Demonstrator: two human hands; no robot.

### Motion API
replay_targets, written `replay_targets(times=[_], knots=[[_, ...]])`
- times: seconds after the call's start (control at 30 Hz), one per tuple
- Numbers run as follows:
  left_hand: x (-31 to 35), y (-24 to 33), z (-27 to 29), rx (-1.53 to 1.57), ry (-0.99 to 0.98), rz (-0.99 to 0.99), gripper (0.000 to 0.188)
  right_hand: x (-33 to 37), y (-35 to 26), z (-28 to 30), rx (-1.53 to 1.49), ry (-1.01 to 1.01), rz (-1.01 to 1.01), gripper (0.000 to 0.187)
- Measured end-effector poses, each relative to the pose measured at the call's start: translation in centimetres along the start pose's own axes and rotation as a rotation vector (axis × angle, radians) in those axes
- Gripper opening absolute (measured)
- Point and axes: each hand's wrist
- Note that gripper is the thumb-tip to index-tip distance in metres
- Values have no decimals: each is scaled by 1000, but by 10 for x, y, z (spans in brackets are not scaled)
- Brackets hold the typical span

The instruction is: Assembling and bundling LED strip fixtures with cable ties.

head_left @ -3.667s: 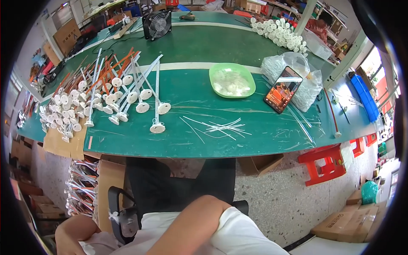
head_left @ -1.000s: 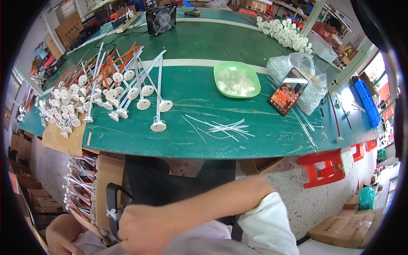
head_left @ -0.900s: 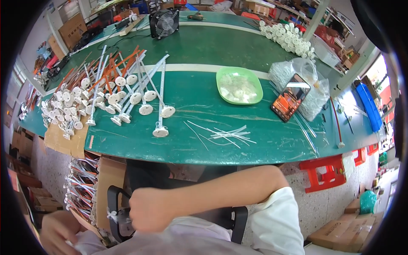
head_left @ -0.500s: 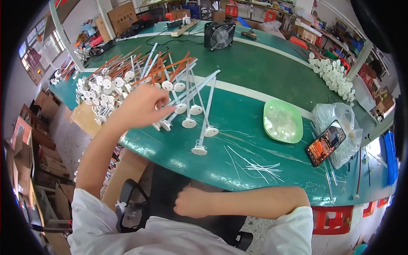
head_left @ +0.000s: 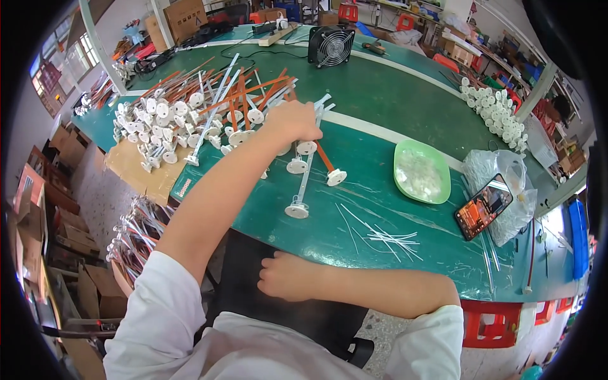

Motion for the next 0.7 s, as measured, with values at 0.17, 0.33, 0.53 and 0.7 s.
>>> replay_targets(times=[0.17, 0.33, 0.53, 0.7], knots=[[11, 5, 12, 49, -32, -9, 62, 2, -2, 0, -46, -37, -13, 6], [11, -8, 6, 134, 97, 16, 69, -1, -2, 2, -9, -120, -8, 5], [13, 2, 5, 195, 209, -15, 64, 5, -2, 1, -46, -138, -46, 7], [3, -13, -12, 116, 322, -78, 51, 1, -3, 5, -57, -142, -73, 11]])
Point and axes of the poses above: each hand's wrist, its own x-axis away from the middle knuckle, its own z-axis out of the back of the hand, y = z × x, and after that the axes turned 12 degrees about -y, right-handed
